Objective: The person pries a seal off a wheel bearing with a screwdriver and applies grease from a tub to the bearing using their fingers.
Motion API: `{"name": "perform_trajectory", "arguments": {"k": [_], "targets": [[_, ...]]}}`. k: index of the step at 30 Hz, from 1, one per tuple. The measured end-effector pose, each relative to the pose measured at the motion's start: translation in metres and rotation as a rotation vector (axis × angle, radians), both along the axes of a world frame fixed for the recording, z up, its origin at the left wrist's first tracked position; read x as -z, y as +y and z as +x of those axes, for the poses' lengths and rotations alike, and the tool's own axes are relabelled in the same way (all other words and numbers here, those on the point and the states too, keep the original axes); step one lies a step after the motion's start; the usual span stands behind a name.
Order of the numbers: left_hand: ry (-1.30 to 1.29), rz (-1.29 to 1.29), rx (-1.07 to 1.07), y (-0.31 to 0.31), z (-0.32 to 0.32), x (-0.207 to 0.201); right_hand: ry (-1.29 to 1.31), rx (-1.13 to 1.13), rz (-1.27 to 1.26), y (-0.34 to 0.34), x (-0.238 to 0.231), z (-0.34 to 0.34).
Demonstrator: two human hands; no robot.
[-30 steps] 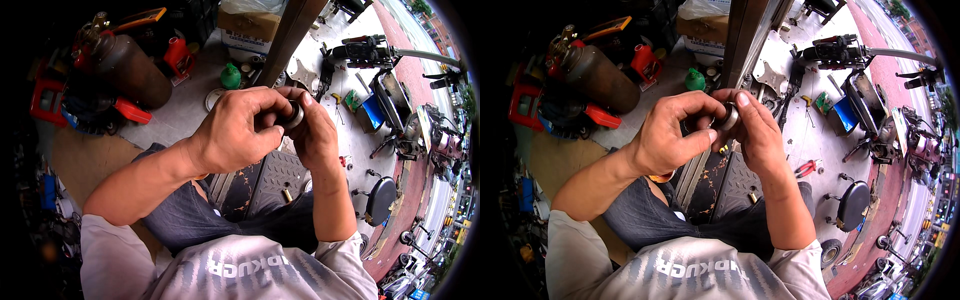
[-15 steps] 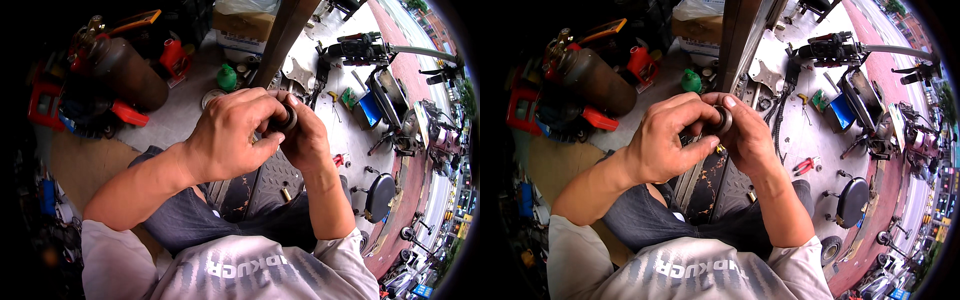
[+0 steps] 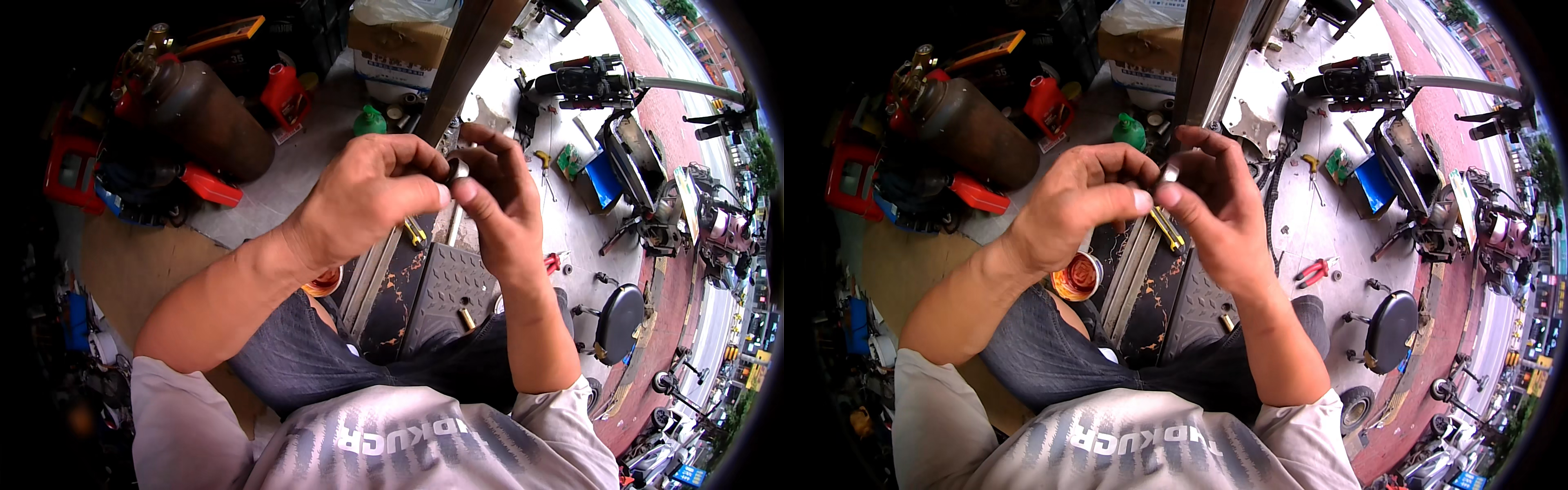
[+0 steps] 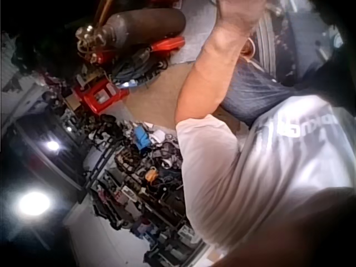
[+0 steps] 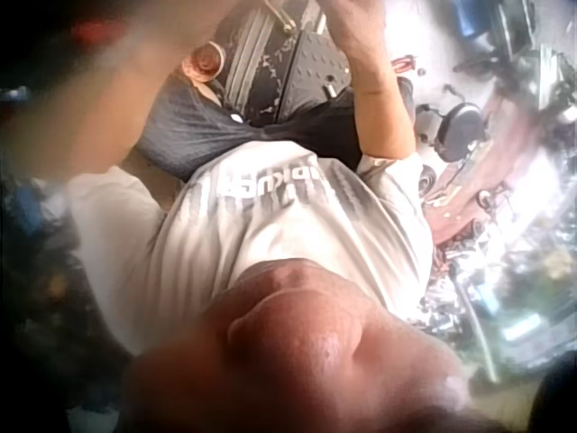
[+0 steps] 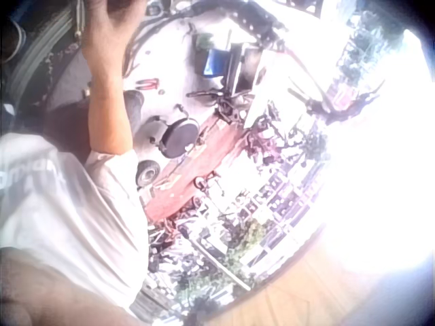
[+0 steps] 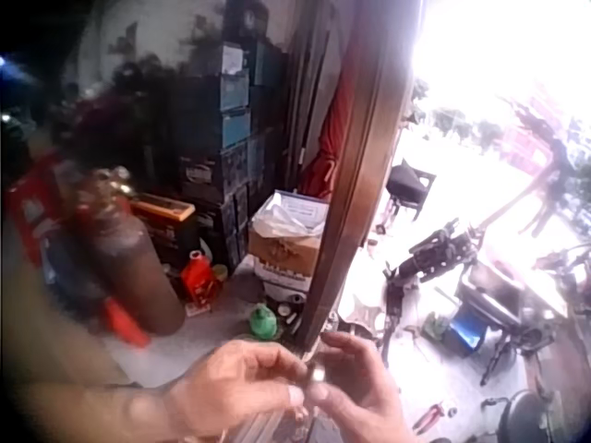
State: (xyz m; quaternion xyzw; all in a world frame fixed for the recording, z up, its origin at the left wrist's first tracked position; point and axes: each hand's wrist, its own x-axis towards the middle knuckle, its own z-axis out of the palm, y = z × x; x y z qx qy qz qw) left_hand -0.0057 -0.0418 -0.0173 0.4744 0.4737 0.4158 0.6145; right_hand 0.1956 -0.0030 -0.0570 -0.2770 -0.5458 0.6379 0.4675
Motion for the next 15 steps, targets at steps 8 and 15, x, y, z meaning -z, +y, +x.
{"name": "perform_trajectory", "arguments": {"k": [8, 15], "targets": [[-0.424, -0.327, -0.107, 0.0066, -0.0025, 0.0084, -0.355, 0.260, 0.591, -0.0025, 0.0030, -0.0043], [-0.436, -0.367, -0.056, 0.0089, -0.0044, 0.0099, -0.403, 0.311, 0.707, -0.0013, -0.0057, -0.0007]]}}
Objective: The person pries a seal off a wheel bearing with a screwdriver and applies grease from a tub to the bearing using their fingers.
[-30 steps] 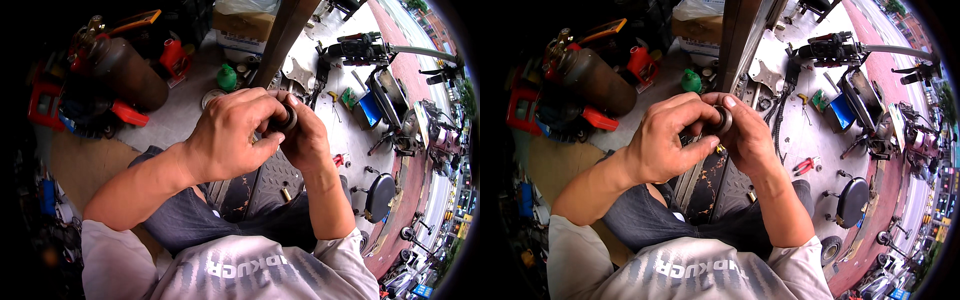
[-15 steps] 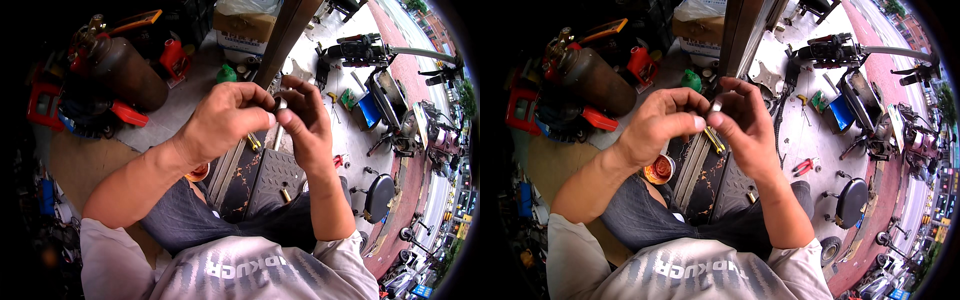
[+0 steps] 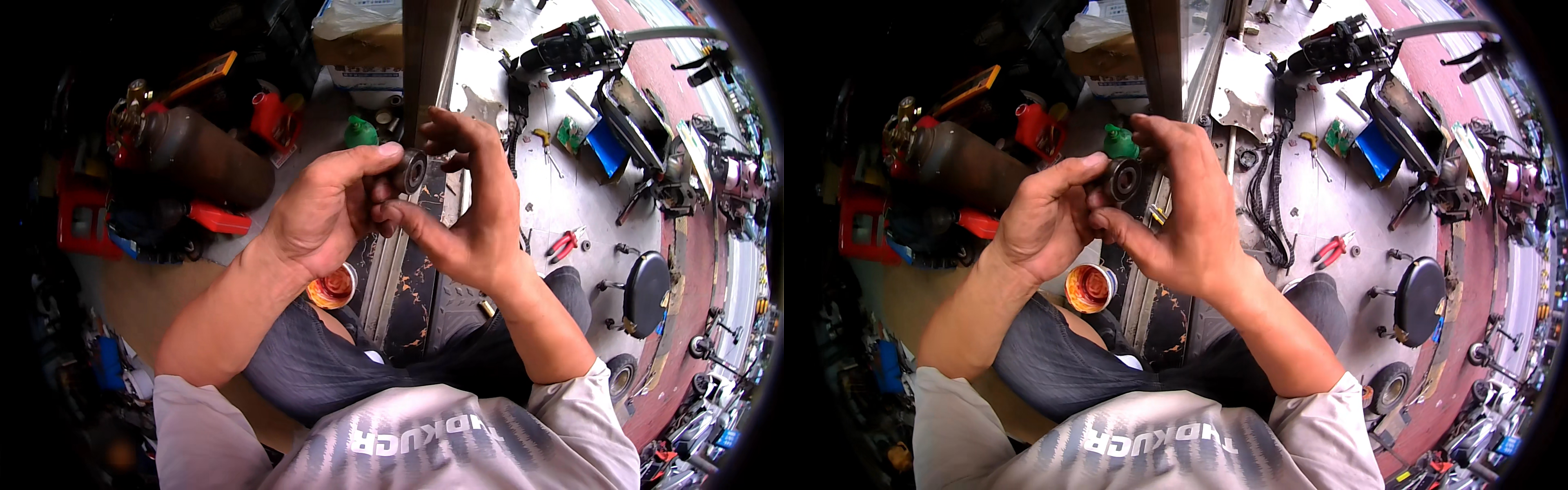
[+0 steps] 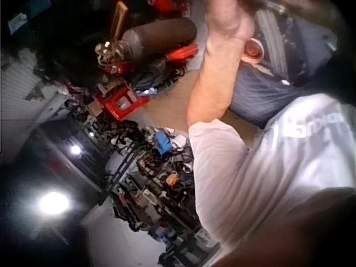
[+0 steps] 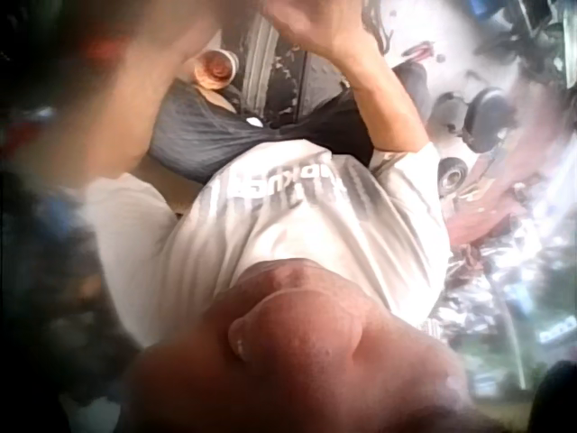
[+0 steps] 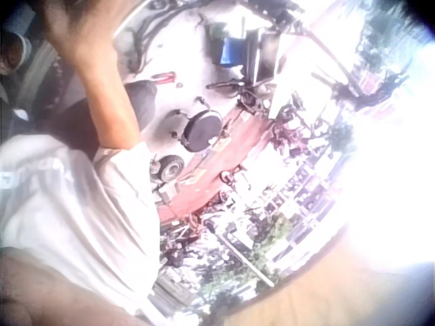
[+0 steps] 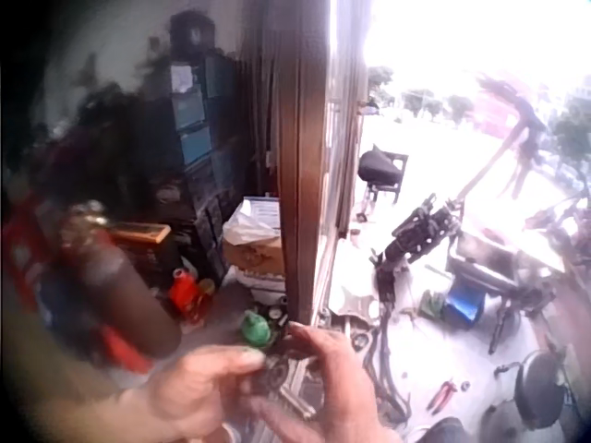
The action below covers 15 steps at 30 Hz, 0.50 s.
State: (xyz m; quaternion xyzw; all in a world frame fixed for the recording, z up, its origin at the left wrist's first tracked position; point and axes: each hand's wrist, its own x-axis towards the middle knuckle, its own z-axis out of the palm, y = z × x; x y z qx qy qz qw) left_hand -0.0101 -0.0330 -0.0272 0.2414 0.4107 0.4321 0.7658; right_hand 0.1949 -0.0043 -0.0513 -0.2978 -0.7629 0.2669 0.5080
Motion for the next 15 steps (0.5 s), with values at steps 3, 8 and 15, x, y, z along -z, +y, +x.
{"name": "perform_trajectory", "arguments": {"k": [3, 8, 15], "targets": [[0.040, -0.019, -0.016, -0.003, 0.004, -0.002, 0.024, -0.029, -0.215, -0.002, -0.001, 0.001], [0.010, -0.038, -0.038, 0.001, 0.009, -0.007, -0.023, 0.016, 0.143, 0.010, 0.008, 0.003], [0.077, -0.094, -0.084, 0.001, 0.026, -0.015, -0.001, -0.014, -0.220, -0.001, 0.002, 0.010]]}}
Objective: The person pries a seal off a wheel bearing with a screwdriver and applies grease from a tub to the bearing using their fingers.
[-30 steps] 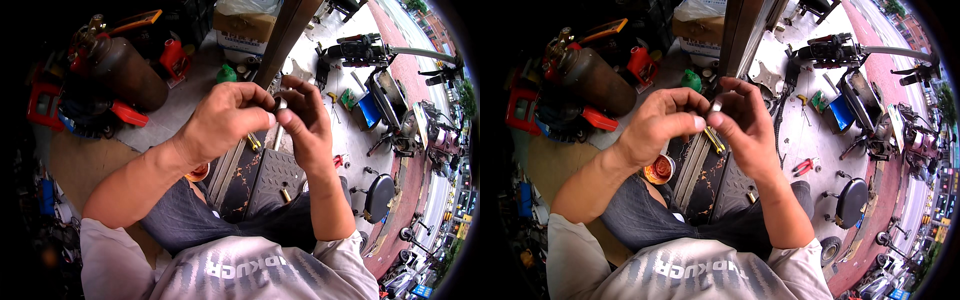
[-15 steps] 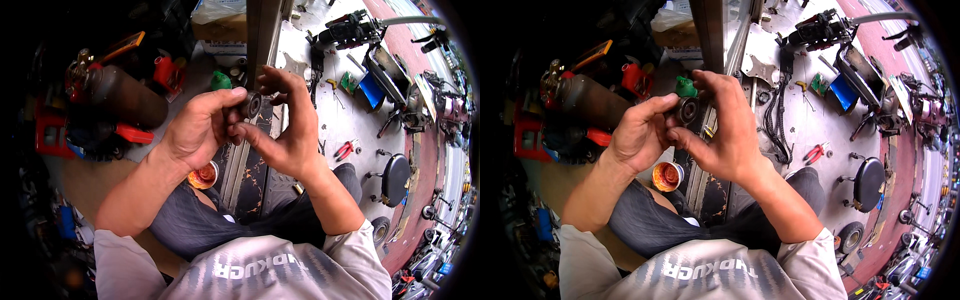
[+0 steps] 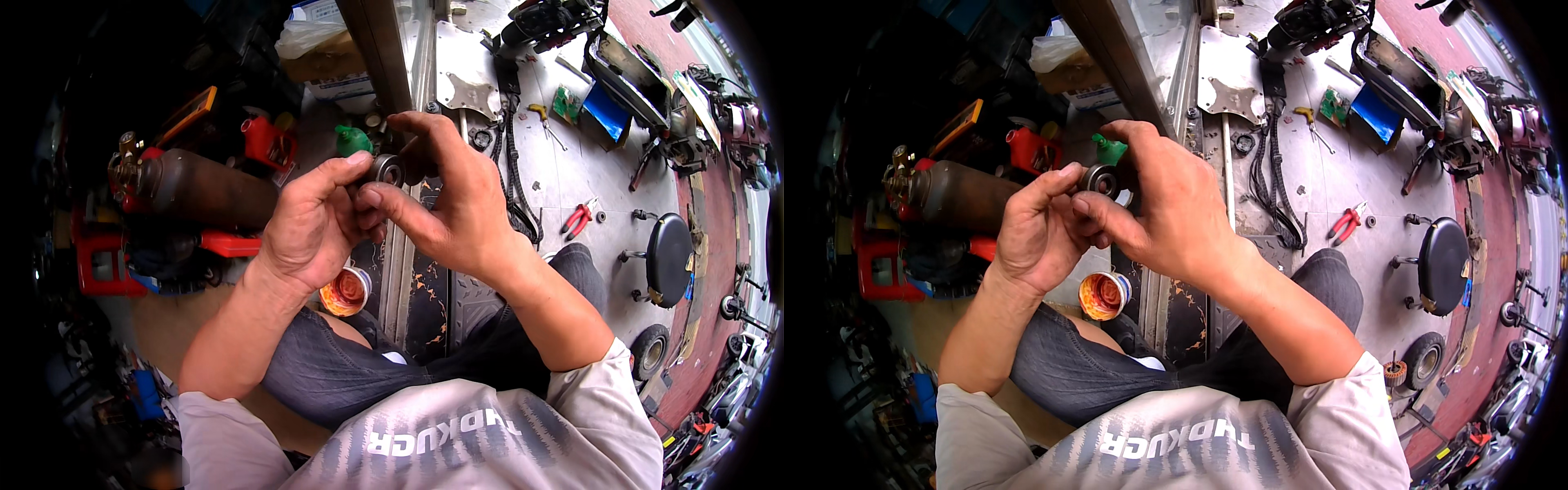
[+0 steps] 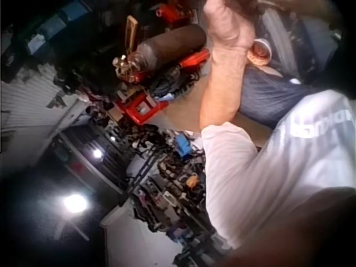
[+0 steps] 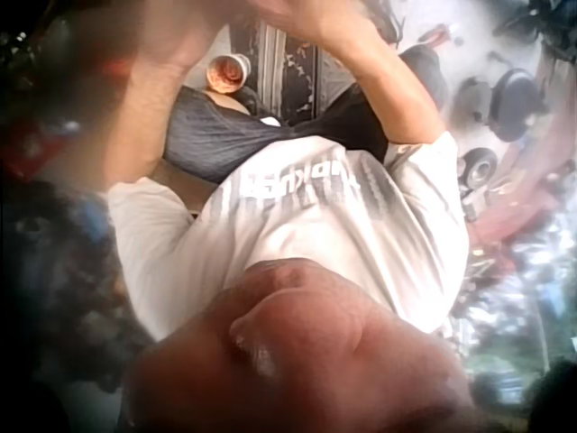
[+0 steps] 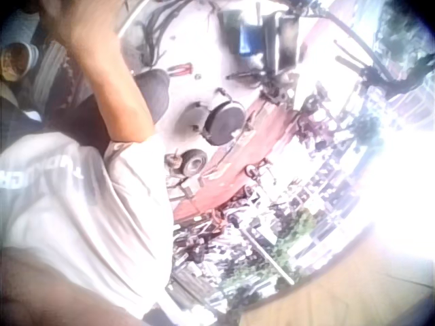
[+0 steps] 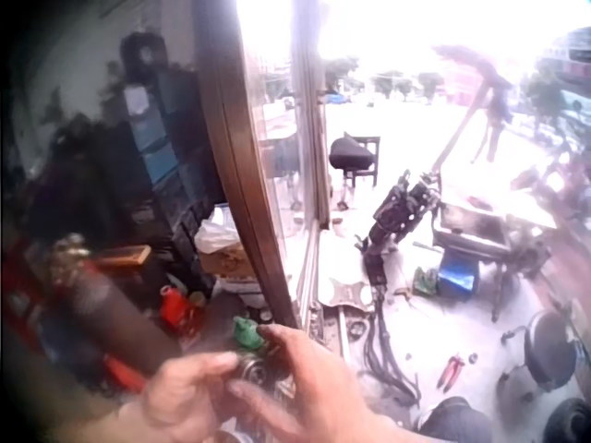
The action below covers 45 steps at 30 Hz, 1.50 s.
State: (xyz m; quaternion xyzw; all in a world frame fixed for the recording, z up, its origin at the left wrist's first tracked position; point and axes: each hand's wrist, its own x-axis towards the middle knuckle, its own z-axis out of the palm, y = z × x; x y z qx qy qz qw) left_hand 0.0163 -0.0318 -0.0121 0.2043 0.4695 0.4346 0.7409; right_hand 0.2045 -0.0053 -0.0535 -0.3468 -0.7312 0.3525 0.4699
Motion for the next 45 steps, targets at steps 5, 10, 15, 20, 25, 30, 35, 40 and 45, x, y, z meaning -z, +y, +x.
{"name": "perform_trajectory", "arguments": {"k": [5, 10, 15, 20, 25, 30, 35, 40, 45], "targets": [[-0.136, 0.035, 0.061, 0.005, -0.013, 0.012, 0.008, -0.001, 0.331, 0.014, 0.004, 0.003], [-0.128, 0.055, 0.058, 0.006, -0.010, 0.012, 0.251, -0.131, -0.188, 0.011, 0.003, 0.008], [-0.152, 0.062, 0.089, 0.008, -0.014, 0.018, 0.424, -0.204, -0.519, 0.017, 0.001, 0.010], [-0.158, 0.081, 0.176, 0.010, -0.019, 0.022, 0.373, -0.188, -0.501, 0.016, 0.004, 0.007], [-0.070, 0.015, 0.154, 0.010, -0.014, 0.017, 0.331, -0.163, -0.511, 0.015, 0.009, 0.002], [-0.102, 0.024, 0.166, 0.010, -0.019, 0.017, 0.359, -0.249, -0.570, 0.019, 0.010, 0.003], [-0.193, 0.094, 0.176, 0.015, -0.021, 0.026, 0.448, -0.291, -0.673, 0.023, 0.011, 0.004], [-0.183, 0.139, 0.145, 0.016, -0.021, 0.026, 0.520, -0.296, -0.768, 0.021, 0.004, 0.004], [-0.149, 0.144, 0.145, 0.017, -0.022, 0.027, 0.575, -0.313, -0.810, 0.022, 0.003, 0.004]]}}
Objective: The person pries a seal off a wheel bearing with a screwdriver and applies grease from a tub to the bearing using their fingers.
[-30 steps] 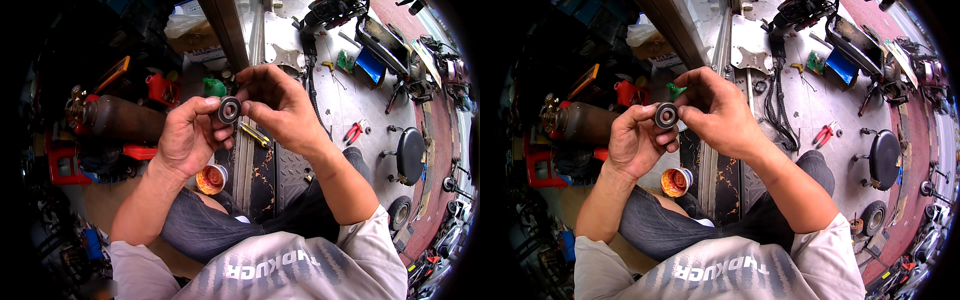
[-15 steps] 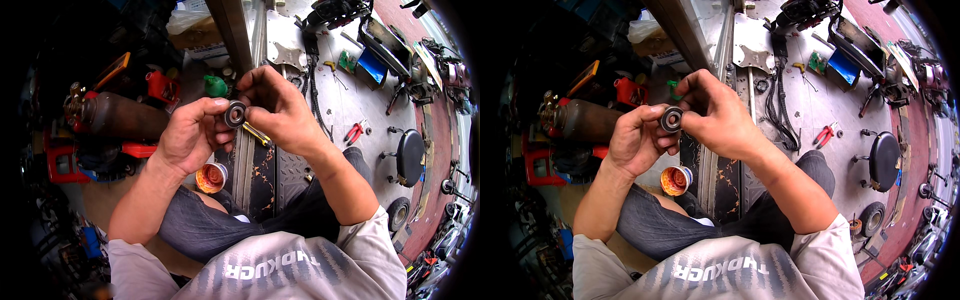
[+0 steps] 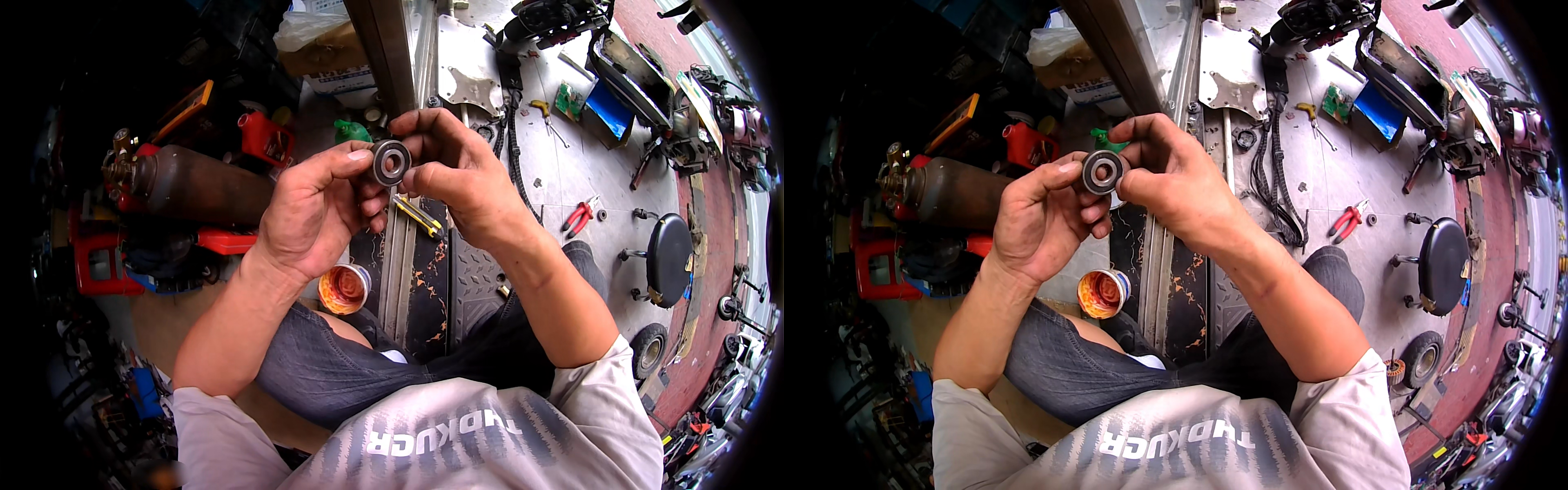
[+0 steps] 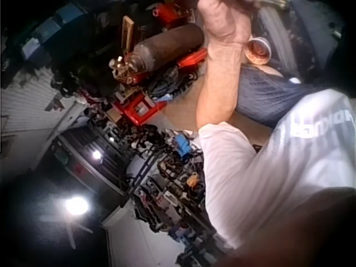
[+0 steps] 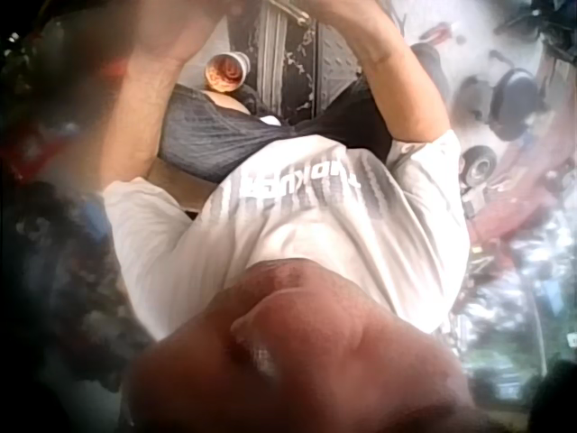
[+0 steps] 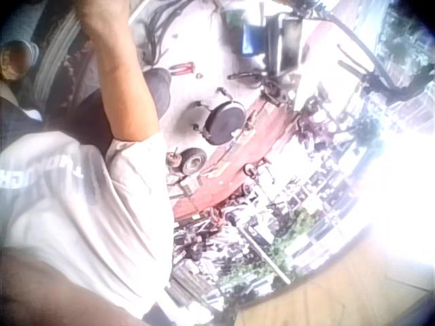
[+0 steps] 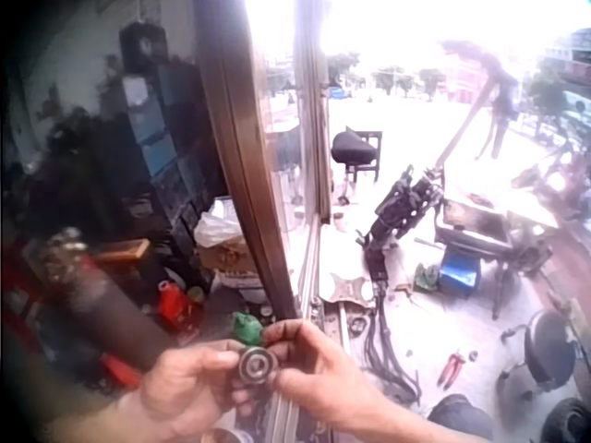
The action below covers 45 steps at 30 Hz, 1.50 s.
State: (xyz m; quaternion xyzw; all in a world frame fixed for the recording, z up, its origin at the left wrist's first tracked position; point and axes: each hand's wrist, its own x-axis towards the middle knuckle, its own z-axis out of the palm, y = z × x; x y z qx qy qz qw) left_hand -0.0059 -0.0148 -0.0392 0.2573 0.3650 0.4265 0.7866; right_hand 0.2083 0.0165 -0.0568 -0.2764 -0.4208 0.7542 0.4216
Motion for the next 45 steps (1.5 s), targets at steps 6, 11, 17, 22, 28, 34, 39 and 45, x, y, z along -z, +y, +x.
{"name": "perform_trajectory", "arguments": {"k": [6, 11, 17, 22, 28, 34, 39, 45], "targets": [[0.073, -0.039, -0.048, -0.002, 0.011, -0.003, 0.078, -0.010, -0.107, -0.002, 0.008, -0.002], [0.147, 0.043, -0.055, -0.001, 0.009, 0.000, -0.017, 0.089, -0.021, 0.001, 0.010, -0.007], [0.590, 0.258, -0.081, 0.003, 0.014, 0.002, -0.196, 0.196, 0.138, 0.000, 0.016, -0.011], [0.652, 0.236, -0.055, 0.008, 0.010, 0.006, -0.240, 0.238, 0.214, -0.004, 0.019, -0.015], [0.582, 0.155, -0.069, 0.009, 0.012, 0.004, -0.309, 0.220, 0.251, -0.007, 0.014, -0.013], [0.591, 0.153, -0.082, 0.009, 0.012, 0.004, -0.531, 0.271, 0.783, -0.007, 0.008, -0.005], [0.548, 0.126, -0.037, 0.008, 0.010, 0.004, -0.688, 0.332, 1.057, -0.005, 0.008, -0.003], [0.111, -0.041, -0.146, 0.003, 0.016, -0.004, -0.524, 0.389, 0.842, -0.005, 0.008, -0.002]]}}
